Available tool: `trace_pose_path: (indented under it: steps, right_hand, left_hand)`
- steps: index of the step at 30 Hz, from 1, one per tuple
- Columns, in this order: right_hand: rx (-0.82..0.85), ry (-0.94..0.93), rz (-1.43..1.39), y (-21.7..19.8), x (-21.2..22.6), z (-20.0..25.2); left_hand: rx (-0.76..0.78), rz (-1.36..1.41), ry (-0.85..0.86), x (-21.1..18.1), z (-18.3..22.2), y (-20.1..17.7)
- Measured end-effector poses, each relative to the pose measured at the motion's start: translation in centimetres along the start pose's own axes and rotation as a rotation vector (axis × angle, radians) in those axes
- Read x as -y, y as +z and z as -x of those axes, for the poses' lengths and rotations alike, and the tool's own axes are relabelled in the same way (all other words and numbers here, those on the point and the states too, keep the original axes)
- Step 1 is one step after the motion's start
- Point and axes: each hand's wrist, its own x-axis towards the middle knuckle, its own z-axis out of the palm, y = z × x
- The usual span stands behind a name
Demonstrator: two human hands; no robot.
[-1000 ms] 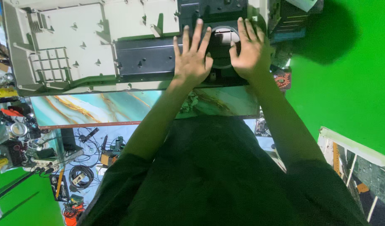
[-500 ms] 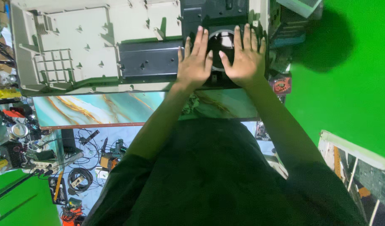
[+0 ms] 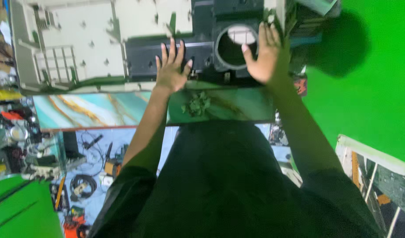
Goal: The person removes black plastic panels and internal components from a large beige electronic casing by hand, setting the parts aside.
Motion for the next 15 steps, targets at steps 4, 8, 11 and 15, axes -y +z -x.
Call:
trace_pose_path:
  steps: [4,8,11,15]
  right_hand:
    - [0.037,-0.030,0.088,0.2,-1.2,-1.5]
    - [0.053,-0.052,0.027,-0.6,-0.2,-1.7]
    - [0.091,-0.091,0.058,-1.5,0.5,-1.6]
    - [0.013,-0.150,0.058,-1.3,0.6,-0.6]
  left_hand:
    - [0.039,-0.016,-0.079,-0.9,0.4,-1.0]
    - [0.042,-0.034,-0.199,-1.6,0.7,-1.2]
    - [0.018,-0.071,-0.240,-2.4,-0.1,-1.0]
    - [-0.089,-0.170,0.314,-2.7,0.4,-0.4]
